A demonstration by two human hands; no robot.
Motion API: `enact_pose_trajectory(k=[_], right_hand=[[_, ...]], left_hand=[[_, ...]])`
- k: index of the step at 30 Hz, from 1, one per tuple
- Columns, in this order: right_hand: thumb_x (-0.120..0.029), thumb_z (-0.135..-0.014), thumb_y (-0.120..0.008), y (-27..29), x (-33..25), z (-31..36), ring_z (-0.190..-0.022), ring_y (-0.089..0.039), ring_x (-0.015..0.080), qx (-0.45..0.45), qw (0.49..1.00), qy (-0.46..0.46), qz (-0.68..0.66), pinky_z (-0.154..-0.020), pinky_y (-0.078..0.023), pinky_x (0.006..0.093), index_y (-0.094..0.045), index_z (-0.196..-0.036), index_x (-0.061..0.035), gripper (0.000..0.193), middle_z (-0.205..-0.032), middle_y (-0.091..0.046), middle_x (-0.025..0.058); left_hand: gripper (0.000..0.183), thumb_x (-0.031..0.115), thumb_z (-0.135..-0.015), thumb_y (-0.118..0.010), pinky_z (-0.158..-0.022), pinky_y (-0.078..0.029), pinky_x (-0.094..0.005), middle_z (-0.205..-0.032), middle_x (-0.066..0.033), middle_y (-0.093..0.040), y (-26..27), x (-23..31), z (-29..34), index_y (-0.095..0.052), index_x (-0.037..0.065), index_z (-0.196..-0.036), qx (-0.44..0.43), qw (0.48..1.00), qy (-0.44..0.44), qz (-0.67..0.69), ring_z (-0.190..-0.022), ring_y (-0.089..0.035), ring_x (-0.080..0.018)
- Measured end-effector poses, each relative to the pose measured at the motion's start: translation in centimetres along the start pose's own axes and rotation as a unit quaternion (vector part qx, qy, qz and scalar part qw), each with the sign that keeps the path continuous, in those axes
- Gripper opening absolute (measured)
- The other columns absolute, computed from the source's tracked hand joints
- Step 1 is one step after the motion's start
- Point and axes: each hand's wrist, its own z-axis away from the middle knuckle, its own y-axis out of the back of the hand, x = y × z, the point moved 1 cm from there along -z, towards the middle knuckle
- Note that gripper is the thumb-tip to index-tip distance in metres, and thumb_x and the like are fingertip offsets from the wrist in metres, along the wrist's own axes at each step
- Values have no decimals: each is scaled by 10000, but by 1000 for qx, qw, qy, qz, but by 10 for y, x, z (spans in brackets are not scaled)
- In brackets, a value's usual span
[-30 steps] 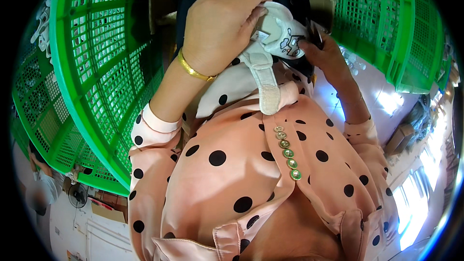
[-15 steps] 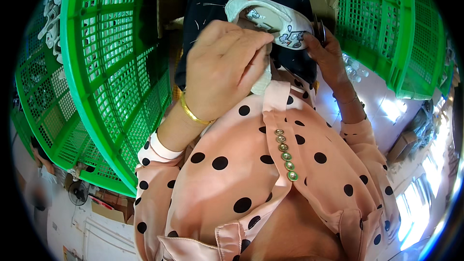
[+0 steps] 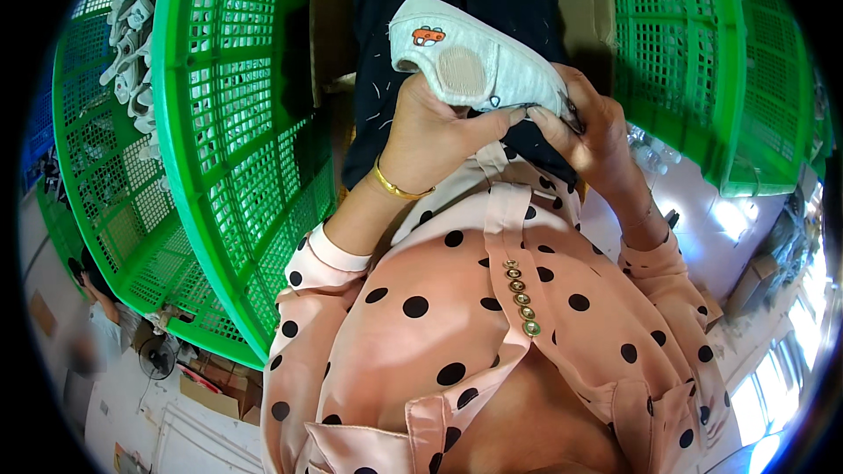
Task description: The person sits on the floor and uses scissors to trim loose threads and excess fabric from the edges of small white shoes. They handle the shoes one at a time, turning them to access different sides, and place the finished items into a green crate.
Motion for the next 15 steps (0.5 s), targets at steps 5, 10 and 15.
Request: enact_pose_trajectory(k=[5, 10, 15], right_hand=[[-119, -777, -755, 1, -1, 0, -606, -622, 315, -9, 997, 55, 56, -531, -485, 340, -536, -1196, -6, 486, -814, -646, 155], [-122, -793, -735, 4, -2, -4, -621, -623, 312, 32, 997, 44, 50, -555, -489, 335, -581, -1160, -23, 410, -788, -637, 151], [-107, -811, -718, 5, 7, 4, -586, -594, 297, 80, 997, -8, 7, -548, -469, 315, -608, -1112, -28, 330, -733, -596, 154]], left_hand=[[294, -30, -714, -755, -736, -525, -270, -932, -18, -689, 1, 4, -1, -674, 5, -995, 15, 998, -8, -52, -840, -629, -85], [283, 71, -685, -825, -703, -519, -283, -864, -93, -707, 11, -4, -9, -692, 35, -932, 15, 956, -105, -272, -758, -659, -196], [237, 78, -726, -804, -624, -504, -286, -783, -110, -669, 26, 7, -16, -696, 56, -936, -37, 892, -228, -388, -676, -638, -217]])
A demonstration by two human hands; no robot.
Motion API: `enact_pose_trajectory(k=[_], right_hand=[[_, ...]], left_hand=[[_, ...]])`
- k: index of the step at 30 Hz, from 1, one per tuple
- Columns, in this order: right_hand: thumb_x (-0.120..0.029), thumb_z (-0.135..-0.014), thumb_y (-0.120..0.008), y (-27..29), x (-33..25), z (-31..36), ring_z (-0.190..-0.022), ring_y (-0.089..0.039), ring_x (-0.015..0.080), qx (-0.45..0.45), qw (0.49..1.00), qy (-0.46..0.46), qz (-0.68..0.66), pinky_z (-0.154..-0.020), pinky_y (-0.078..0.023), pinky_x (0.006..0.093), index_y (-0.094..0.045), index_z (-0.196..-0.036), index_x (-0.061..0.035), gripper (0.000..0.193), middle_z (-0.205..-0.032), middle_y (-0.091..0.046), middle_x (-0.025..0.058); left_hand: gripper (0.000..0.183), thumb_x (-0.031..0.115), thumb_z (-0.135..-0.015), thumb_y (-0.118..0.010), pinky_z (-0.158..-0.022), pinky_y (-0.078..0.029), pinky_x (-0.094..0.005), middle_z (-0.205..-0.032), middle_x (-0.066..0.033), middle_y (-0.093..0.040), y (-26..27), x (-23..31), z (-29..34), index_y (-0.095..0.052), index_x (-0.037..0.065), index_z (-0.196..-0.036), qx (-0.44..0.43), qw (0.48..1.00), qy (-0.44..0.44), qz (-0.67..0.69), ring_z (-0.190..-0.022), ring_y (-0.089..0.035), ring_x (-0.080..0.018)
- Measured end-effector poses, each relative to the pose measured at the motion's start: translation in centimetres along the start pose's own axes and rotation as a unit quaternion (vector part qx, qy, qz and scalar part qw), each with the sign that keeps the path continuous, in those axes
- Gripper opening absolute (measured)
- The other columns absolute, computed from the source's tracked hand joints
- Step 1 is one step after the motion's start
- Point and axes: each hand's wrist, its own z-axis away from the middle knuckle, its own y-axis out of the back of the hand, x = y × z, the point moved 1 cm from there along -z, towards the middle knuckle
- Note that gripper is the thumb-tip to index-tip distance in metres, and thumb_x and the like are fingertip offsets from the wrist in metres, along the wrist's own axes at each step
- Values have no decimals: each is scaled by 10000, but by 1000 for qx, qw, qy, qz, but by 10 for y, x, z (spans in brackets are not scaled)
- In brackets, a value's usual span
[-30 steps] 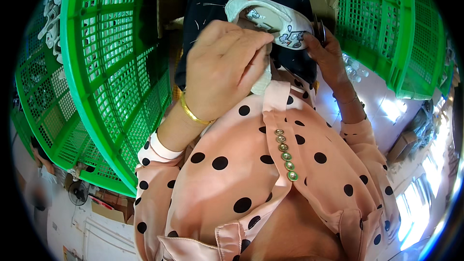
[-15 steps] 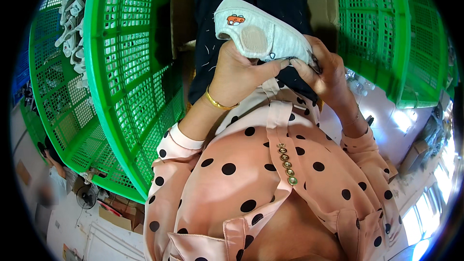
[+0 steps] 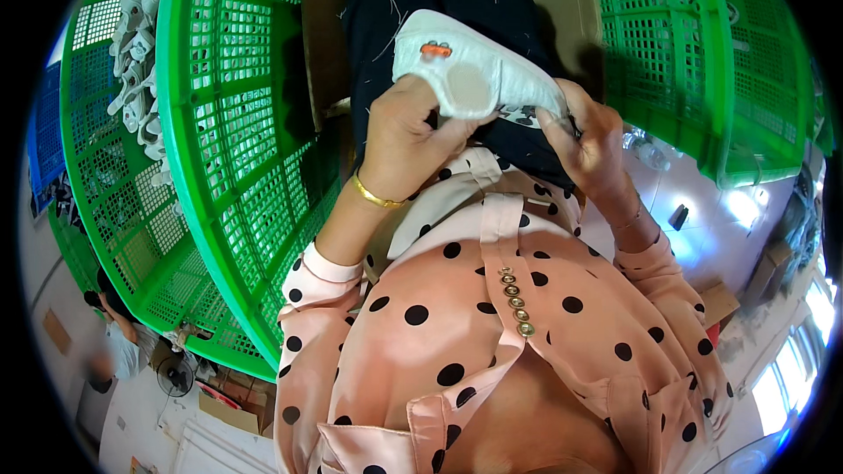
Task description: The person sits on the floor and uses scissors to trim loose threads and excess fabric from the edges of small white shoes. They handle the shoes one at a time, turning them to access different sides, and place the finished items into a green crate.
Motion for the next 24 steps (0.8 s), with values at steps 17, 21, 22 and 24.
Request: enact_pose_trajectory(k=[17, 21, 22, 24], right_hand=[[-151, -929, -602, -14, -16, -4, -612, -467, 86, 43, 970, -210, -116, -585, -430, 236, -593, -1025, 12, 189, -712, -565, 55], [-168, -945, -582, -26, -14, -6, -548, -425, 51, 71, 926, -288, -235, -516, -381, 216, -598, -1010, -6, 175, -658, -530, -16], [-173, -948, -579, -27, -12, -6, -538, -413, 40, 72, 906, -313, -277, -501, -366, 212, -598, -1011, -11, 175, -652, -516, -32], [-182, -953, -571, -30, -9, -4, -519, -389, 17, 73, 856, -364, -359, -471, -336, 205, -599, -1013, -21, 174, -641, -487, -63]], left_hand=[[330, -44, -601, -749, -703, -460, -338, -880, -87, -645, -26, 12, 11, -669, 42, -909, 220, 959, -121, -132, -793, -585, -267], [320, -27, -586, -726, -672, -494, -336, -875, -83, -645, -34, 20, 8, -681, 28, -898, 203, 948, -177, -168, -795, -609, -262], [314, -16, -589, -715, -666, -500, -326, -877, -81, -644, -36, 21, 6, -684, 24, -900, 205, 945, -188, -174, -795, -612, -258], [310, 9, -595, -696, -659, -506, -315, -889, -83, -646, -41, 22, 4, -684, 16, -905, 209, 933, -207, -209, -795, -611, -254]])
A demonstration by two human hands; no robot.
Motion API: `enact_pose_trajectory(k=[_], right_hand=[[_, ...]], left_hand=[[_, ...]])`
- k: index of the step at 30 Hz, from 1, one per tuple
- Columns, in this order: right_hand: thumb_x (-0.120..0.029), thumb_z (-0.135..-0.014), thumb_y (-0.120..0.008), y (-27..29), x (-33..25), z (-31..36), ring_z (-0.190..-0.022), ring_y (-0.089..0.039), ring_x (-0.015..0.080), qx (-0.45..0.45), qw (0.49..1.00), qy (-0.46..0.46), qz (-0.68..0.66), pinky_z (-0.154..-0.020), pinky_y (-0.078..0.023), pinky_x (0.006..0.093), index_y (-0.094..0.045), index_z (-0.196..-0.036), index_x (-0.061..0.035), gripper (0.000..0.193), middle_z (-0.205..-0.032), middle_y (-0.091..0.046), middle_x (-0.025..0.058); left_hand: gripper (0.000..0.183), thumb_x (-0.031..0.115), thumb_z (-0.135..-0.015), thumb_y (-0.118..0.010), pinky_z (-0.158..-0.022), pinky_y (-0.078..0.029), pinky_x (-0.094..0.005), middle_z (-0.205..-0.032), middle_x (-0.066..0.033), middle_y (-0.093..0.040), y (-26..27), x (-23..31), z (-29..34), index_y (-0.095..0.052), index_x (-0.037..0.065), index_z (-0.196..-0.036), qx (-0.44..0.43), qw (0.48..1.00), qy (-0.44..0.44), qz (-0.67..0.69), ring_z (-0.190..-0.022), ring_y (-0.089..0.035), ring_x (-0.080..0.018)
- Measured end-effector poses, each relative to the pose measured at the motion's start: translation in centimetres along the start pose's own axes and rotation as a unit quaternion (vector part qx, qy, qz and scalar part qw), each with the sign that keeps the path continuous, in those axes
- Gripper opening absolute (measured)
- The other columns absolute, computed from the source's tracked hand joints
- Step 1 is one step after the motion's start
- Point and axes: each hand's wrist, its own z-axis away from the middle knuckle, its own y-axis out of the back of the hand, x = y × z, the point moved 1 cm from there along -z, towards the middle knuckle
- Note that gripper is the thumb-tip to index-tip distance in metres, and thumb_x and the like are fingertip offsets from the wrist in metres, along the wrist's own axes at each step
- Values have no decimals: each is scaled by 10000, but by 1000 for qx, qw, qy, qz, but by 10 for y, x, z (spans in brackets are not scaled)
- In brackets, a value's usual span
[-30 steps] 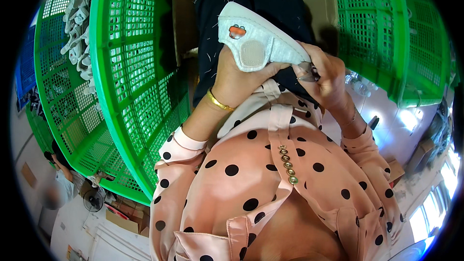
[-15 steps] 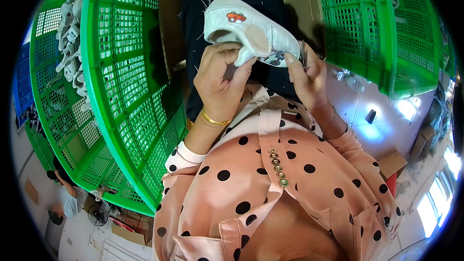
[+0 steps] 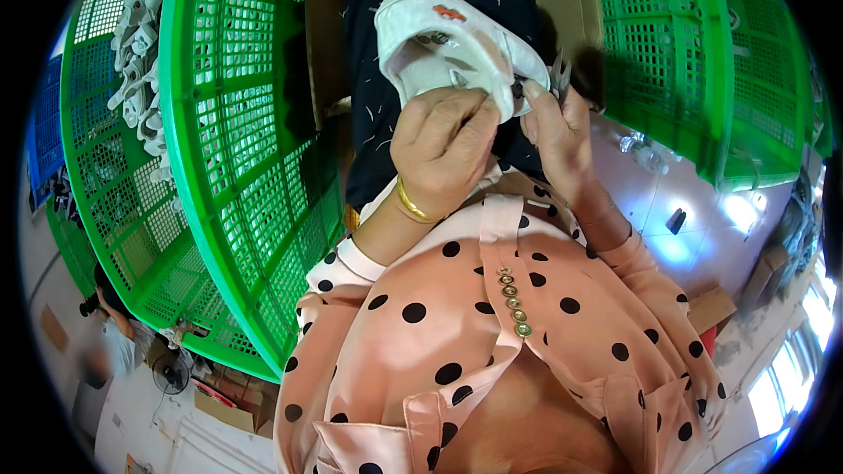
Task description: The person sits on the floor and uses scissors to trim loose threads and excess fabric from the edges of small white shoes. They handle the shoes one at a time, turning them to access different sides, and place the finished items into a green crate.
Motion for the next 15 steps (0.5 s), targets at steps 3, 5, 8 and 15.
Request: enact_pose_trajectory(k=[3, 5, 8, 15], right_hand=[[-214, -942, -596, 1, 2, 0, -545, -414, 12, -47, 997, -49, -44, -484, -359, 206, -600, -1033, -22, 213, -656, -490, -63], [-222, -920, -631, 3, 6, -2, -599, -460, 19, -78, 996, -24, -30, -534, -404, 204, -601, -1049, -15, 246, -708, -539, -50], [-204, -865, -702, 1, 5, -3, -703, -521, 36, -98, 994, 43, 9, -637, -467, 209, -602, -1065, -4, 300, -813, -611, -28], [-169, -773, -806, -6, -9, -8, -695, -505, 32, -41, 962, 139, 231, -634, -470, 203, -615, -967, 17, 329, -793, -634, 5]], left_hand=[[305, 43, -594, -675, -658, -513, -312, -905, -88, -647, 0, -2, 4, -684, 8, -897, -7, 999, -21, -29, -801, -610, -253], [306, 54, -592, -668, -661, -516, -316, -912, -93, -647, 0, -3, 8, -683, 4, -893, -16, 999, -24, -33, -808, -610, -254], [318, 53, -592, -664, -665, -518, -323, -917, -105, -645, 0, -3, 11, -680, 0, -905, -31, 999, -24, -34, -816, -611, -259], [335, 16, -602, -674, -675, -517, -341, -934, -131, -630, 0, -6, 20, -670, -10, -936, -60, 998, 29, -16, -798, -603, -281]])
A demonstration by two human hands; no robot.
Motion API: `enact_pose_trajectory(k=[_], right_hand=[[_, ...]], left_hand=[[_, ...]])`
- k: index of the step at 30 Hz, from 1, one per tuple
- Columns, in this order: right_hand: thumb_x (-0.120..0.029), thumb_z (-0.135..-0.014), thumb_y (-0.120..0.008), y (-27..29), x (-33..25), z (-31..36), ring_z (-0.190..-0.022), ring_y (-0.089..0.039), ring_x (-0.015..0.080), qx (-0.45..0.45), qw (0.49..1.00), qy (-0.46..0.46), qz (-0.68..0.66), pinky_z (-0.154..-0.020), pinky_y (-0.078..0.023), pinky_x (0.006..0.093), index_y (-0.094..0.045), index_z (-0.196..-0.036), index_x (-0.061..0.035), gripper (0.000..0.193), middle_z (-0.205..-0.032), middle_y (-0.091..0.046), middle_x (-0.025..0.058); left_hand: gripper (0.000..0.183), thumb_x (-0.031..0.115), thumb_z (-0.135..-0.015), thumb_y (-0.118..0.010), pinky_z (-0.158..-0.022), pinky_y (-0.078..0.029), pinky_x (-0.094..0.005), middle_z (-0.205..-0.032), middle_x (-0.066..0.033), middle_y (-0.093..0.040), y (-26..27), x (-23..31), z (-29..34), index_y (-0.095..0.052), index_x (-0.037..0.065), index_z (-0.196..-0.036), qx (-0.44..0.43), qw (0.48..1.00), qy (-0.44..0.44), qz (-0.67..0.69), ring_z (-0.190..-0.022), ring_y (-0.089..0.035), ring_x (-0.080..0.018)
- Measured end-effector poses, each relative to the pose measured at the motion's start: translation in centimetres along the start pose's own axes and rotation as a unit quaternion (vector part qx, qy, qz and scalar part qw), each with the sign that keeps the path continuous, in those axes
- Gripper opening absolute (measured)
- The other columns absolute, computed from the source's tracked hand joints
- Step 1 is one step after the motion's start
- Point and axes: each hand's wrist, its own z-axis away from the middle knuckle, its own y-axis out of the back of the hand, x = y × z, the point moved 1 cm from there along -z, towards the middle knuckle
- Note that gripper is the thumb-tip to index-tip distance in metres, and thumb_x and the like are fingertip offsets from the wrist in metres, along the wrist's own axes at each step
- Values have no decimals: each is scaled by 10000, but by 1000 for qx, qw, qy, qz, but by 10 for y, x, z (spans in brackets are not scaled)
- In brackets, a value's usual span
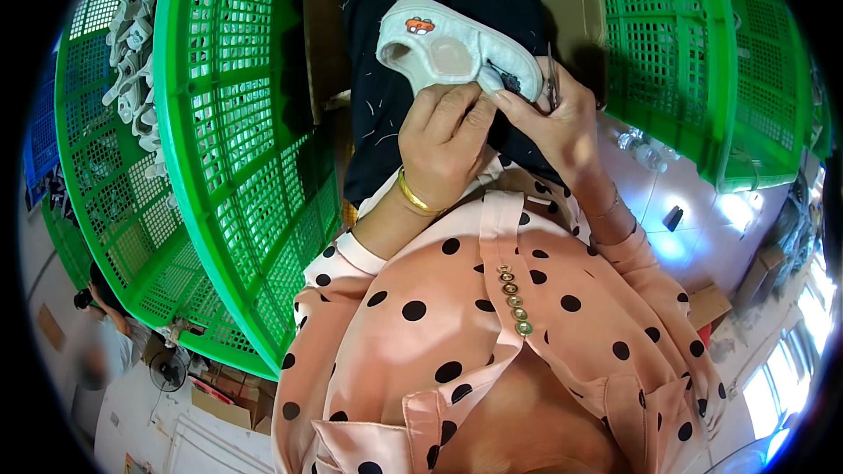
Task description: The person sits on the floor and uses scissors to trim loose threads and excess fabric from the edges of small white shoes. They handle the shoes one at a time, turning them to access different sides, and place the finished items into a green crate.
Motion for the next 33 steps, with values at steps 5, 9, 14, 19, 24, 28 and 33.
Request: enact_pose_trajectory(k=[5, 9, 14, 19, 24, 28, 33], right_hand=[[-227, -748, -837, 3, -4, -3, -597, -439, 34, 19, 996, 54, 70, -526, -434, 219, -605, -911, 15, 373, -671, -585, 25], [-281, -751, -826, 5, 16, -5, -525, -445, 78, 22, 991, 64, 114, -486, -429, 259, -608, -912, -8, 384, -628, -570, 52], [-351, -766, -798, 5, 22, -7, -512, -577, 187, 20, 977, 87, 192, -491, -473, 298, -606, -952, -28, 419, -644, -606, 102], [-349, -776, -784, -1, 21, 1, -549, -650, 221, 61, 953, 112, 275, -500, -506, 313, -608, -994, -33, 422, -635, -624, 90], [-323, -767, -784, -1, 29, -1, -533, -643, 218, 68, 942, 137, 300, -497, -506, 313, -613, -989, -35, 403, -635, -632, 78], [-294, -743, -792, -1, 28, 0, -541, -643, 216, 76, 945, 139, 287, -499, -505, 310, -613, -974, -38, 389, -635, -633, 69], [-302, -723, -795, -3, 26, 4, -554, -648, 220, 83, 943, 147, 288, -504, -505, 305, -619, -966, -50, 391, -646, -640, 61]], left_hand=[[329, -12, -611, -683, -687, -508, -344, -943, -129, -619, -5, -1, 1, -673, -14, -939, 14, 1000, 12, 12, -803, -592, -288], [305, -13, -643, -687, -693, -500, -348, -969, -128, -617, -10, -1, 5, -684, -10, -947, -6, 998, 46, 48, -821, -586, -297], [260, -10, -721, -693, -700, -501, -351, -955, -135, -650, -8, 0, 10, -699, 0, -980, -57, 988, 122, 81, -815, -600, -303], [222, 21, -766, -707, -702, -504, -346, -890, -135, -679, -10, -3, 13, -703, 6, -988, -36, 987, 136, 83, -745, -611, -300], [230, 60, -736, -763, -679, -479, -321, -858, -59, -671, 1, 4, 4, -716, 69, -960, -46, 997, 54, -6, -741, -604, -247], [258, 136, -708, -804, -730, -424, -319, -858, 14, -651, 18, 6, -20, -724, 140, -953, 19, 986, 26, -164, -796, -557, -203], [264, 201, -661, -831, -762, -402, -325, -877, 56, -633, 8, -9, -30, -727, 202, -903, 5, 981, 60, -183, -846, -536, -191]])
